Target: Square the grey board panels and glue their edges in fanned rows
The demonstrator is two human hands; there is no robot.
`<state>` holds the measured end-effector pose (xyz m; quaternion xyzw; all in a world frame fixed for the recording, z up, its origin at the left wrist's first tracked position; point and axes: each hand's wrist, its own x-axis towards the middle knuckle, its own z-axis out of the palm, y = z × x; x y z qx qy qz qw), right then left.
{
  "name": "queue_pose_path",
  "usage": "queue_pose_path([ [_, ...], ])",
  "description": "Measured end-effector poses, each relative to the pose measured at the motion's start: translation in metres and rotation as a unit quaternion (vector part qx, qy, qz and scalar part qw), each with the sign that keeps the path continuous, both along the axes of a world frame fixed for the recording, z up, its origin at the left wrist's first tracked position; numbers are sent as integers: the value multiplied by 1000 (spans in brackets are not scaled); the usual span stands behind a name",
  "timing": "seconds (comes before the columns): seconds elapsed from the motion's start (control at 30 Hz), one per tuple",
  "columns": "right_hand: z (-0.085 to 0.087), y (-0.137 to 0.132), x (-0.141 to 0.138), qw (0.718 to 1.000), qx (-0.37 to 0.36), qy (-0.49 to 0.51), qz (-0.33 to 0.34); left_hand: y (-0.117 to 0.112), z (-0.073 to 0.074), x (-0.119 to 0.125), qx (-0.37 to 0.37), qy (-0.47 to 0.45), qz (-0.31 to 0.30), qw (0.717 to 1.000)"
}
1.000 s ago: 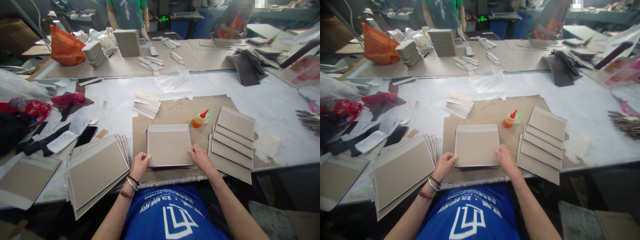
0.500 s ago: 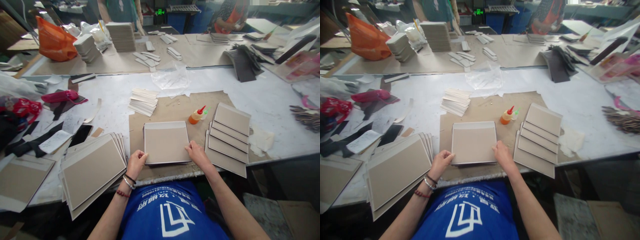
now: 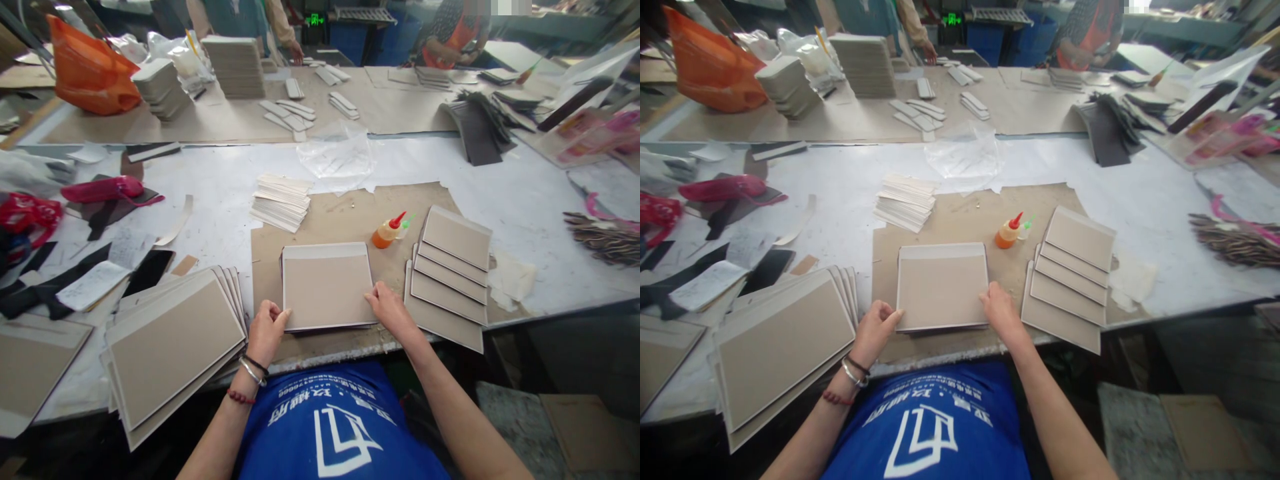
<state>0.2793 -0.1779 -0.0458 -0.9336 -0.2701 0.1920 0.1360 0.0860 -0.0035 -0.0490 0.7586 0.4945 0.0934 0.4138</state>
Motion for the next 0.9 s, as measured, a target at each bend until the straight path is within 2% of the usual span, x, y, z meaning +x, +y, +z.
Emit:
queue_pose_path([
  [0.43,2,-1,1,1000,-18,-1,22,6,-21,-5,-50,-69,-11,996],
  [0.6,4,0,1,999,-22,-1,24,7,-21,-5,-54,-70,-14,996],
  [0.9,10,4,-2,999,-49,15,-15,6,-17,-5,-49,-53,-34,997],
])
